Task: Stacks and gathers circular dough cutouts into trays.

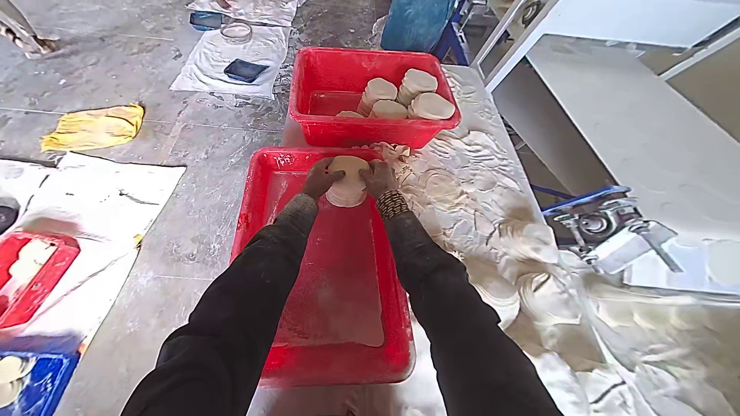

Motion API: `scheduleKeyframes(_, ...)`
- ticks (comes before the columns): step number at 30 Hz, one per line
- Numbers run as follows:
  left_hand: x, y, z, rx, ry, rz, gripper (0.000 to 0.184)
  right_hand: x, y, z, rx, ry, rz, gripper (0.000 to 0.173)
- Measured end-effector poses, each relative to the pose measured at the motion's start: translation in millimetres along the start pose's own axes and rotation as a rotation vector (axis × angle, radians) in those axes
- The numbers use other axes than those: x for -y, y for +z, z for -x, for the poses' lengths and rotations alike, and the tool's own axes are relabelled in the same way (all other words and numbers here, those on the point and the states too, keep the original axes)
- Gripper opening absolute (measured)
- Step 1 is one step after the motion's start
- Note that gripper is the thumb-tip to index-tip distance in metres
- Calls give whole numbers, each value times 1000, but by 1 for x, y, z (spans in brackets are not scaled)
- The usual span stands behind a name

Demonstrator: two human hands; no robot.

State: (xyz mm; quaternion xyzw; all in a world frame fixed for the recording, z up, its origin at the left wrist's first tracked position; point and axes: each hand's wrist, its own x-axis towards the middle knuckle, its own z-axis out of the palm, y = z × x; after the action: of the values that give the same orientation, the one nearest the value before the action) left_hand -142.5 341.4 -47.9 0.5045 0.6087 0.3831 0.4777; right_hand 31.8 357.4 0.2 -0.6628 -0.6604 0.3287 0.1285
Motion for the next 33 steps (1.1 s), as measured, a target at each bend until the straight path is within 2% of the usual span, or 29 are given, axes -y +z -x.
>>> scheduleKeyframes(3,-7,-4,3,37,68,-202,64,-3,-11,17,-57,-71,31,42)
scheduleKeyframes(5,-15,-11,17,17,90,-336,65,-16,-30,44,-76,-150,-54,42)
scheduleKeyframes(9,-17,-25,78,24,45,-364,54,-97,-84,136,-71,-187,-149,33)
scheduleKeyframes(11,-14,-32,121,33,30,-305,45,-151,-107,190,-54,-121,-79,32)
scheduleKeyframes(13,-17,-29,172,36,44,-229,40,-197,-119,241,-10,20,9,27)
scheduleKeyframes(15,-24,-8,228,50,103,-170,38,-225,-119,281,89,180,63,27)
scheduleKeyframes(17,-34,31,278,149,144,-59,35,-242,-110,302,197,271,94,42)
scheduleKeyframes(19,-37,80,318,324,138,86,30,-251,-101,311,214,272,92,55)
scheduleKeyframes(21,-30,128,344,477,102,192,29,-253,-96,310,183,261,82,61)
scheduleKeyframes(23,-23,166,355,540,48,220,30,-250,-99,304,239,262,134,61)
scheduleKeyframes(26,-14,200,357,467,23,170,33,-244,-103,300,339,196,163,48)
scheduleKeyframes(29,-6,212,355,330,-29,164,32,-231,-106,310,319,67,41,41)
scheduleKeyframes(31,-2,215,359,268,-72,218,33,-225,-111,325,255,-10,-235,33)
scheduleKeyframes(33,0,218,365,230,-114,282,30,-229,-113,336,184,-88,-702,18)
